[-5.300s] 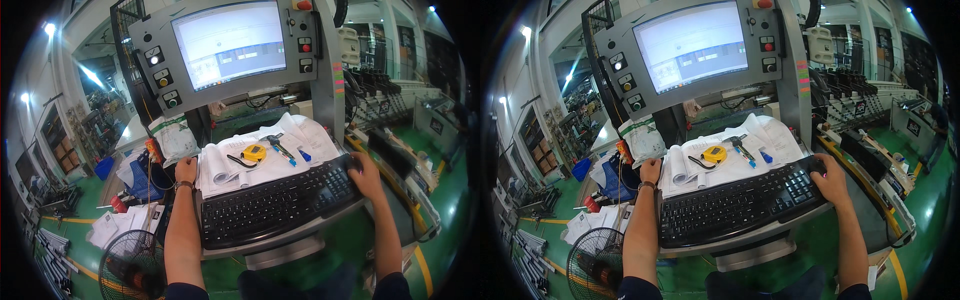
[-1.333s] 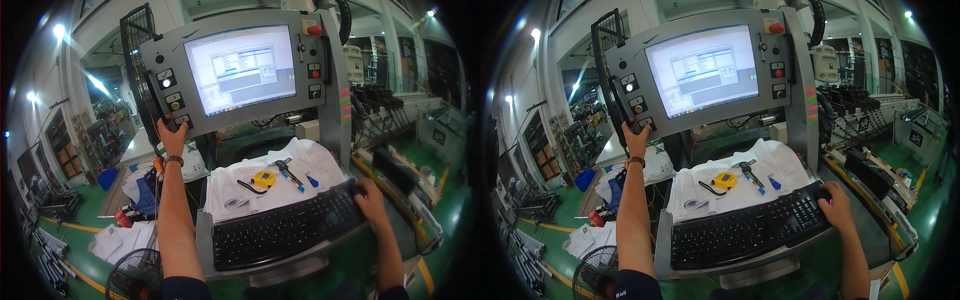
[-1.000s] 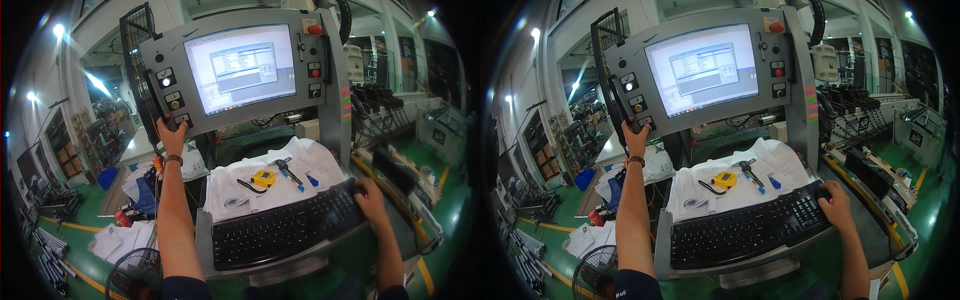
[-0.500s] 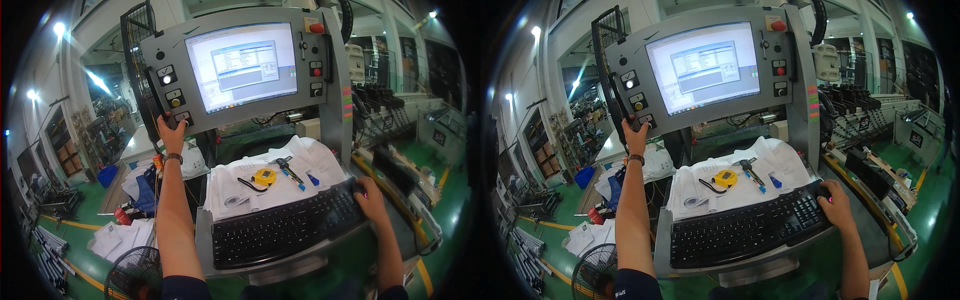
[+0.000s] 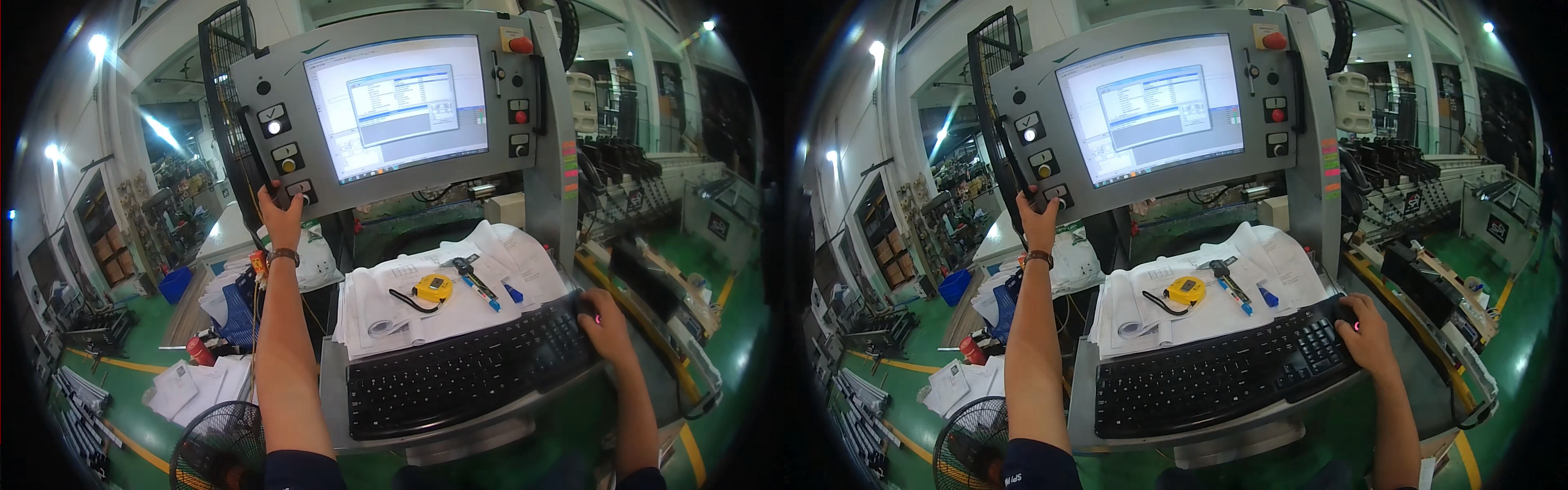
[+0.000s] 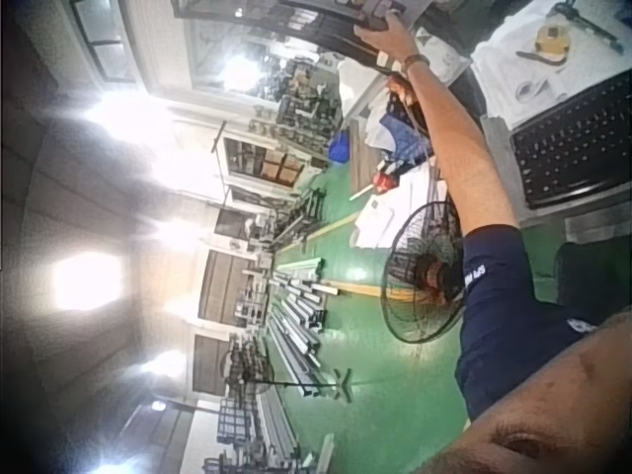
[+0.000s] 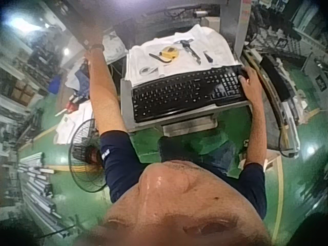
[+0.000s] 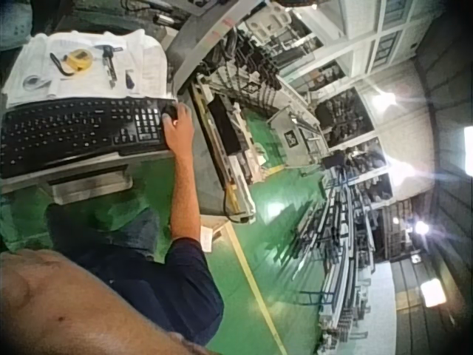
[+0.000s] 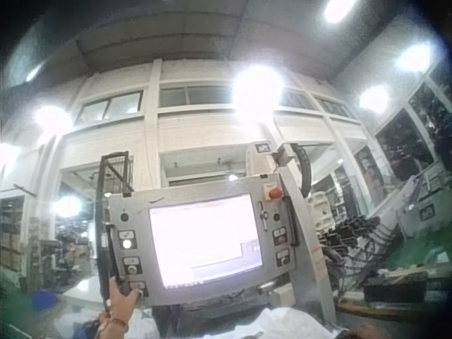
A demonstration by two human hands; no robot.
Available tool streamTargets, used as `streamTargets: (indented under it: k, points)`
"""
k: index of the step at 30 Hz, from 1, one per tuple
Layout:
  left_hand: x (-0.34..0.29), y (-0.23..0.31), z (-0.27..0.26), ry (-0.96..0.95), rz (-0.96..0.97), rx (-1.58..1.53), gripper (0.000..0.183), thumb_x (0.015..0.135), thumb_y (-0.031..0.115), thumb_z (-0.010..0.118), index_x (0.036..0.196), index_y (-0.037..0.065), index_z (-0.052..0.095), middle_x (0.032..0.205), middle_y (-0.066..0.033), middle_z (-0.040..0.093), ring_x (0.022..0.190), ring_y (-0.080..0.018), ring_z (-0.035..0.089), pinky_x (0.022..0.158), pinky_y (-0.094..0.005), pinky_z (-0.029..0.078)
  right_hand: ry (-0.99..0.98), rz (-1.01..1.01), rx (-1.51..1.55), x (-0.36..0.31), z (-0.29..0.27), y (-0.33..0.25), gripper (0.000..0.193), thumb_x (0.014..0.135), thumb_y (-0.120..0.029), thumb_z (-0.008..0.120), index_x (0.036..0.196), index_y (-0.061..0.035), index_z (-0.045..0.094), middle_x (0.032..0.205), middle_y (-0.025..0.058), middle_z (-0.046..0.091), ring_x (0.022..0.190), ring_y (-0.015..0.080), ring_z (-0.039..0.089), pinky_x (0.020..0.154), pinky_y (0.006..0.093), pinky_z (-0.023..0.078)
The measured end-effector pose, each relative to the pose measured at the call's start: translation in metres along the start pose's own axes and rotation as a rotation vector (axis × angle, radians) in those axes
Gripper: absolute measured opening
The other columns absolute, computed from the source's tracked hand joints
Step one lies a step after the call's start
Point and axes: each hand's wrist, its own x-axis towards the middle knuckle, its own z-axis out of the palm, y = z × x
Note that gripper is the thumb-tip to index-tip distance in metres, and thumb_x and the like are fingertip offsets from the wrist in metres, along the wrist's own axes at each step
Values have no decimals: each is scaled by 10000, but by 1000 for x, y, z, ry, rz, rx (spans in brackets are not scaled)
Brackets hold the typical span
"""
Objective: The person operates an industrial machine by using a keyboard and a physical control panel.
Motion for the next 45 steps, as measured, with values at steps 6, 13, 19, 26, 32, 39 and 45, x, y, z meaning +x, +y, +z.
streamTargets:
  k: [6, 13, 19, 26, 32, 39, 45]
  points:
    - [-3, 7, 2, -8, -16, -5, 577, 929, 88, 824, 1417, 65, 518, 1335, -145, 624, 1190, -271, 697, 1026, -380, 560, -16, 27, -23, 0, -1, -2, 436, 910, -189, 729, 1322, -51, 694, 1443, 173, 638, 1267, 386, 670, 1041, 426, 539]
    - [-2, 7, 0, -6, -13, 1, 581, 923, 88, 832, 1414, 66, 523, 1331, -144, 629, 1216, -267, 684, 1053, -390, 545, -2, 21, 3, 0, -1, -1, 460, 899, -170, 726, 1338, -39, 678, 1430, 170, 645, 1257, 378, 679, 1037, 420, 541]
    - [-4, 11, -2, -8, -25, 14, 589, 919, 89, 833, 1418, 67, 521, 1313, -144, 644, 1198, -257, 690, 1051, -386, 544, -2, 31, -4, -1, -1, -6, 468, 895, -169, 728, 1339, -34, 673, 1418, 155, 654, 1243, 355, 690, 1031, 415, 544]
    - [-4, 10, 5, -5, -55, -6, 573, 898, 77, 834, 1386, 63, 535, 1264, -139, 667, 1146, -248, 704, 1024, -376, 554, -13, 66, -33, 0, 1, -5, 472, 895, -174, 747, 1340, -41, 666, 1408, 142, 659, 1233, 335, 690, 1001, 401, 546]
    - [4, -4, 1, 12, 59, -29, 584, 870, 96, 850, 1364, 69, 541, 1239, -131, 696, 1142, -226, 701, 1014, -362, 552, 3, 14, 17, 2, -1, -2, 469, 887, -155, 738, 1336, -40, 667, 1403, 154, 663, 1261, 340, 677, 1034, 401, 536]
    - [2, -1, 1, -9, -3, -17, 578, 884, 127, 838, 1377, 91, 539, 1230, -129, 710, 1147, -229, 708, 1018, -377, 552, 3, -16, -2, 1, -1, 4, 452, 866, -108, 698, 1309, -24, 680, 1397, 152, 673, 1275, 341, 678, 1082, 402, 516]
    - [0, 1, -1, -4, -23, -10, 586, 888, 123, 834, 1391, 102, 534, 1242, -131, 699, 1147, -237, 709, 1027, -380, 547, 27, 6, -5, -1, 0, 3, 466, 863, -115, 712, 1319, -27, 671, 1380, 145, 682, 1253, 339, 688, 1060, 398, 523]
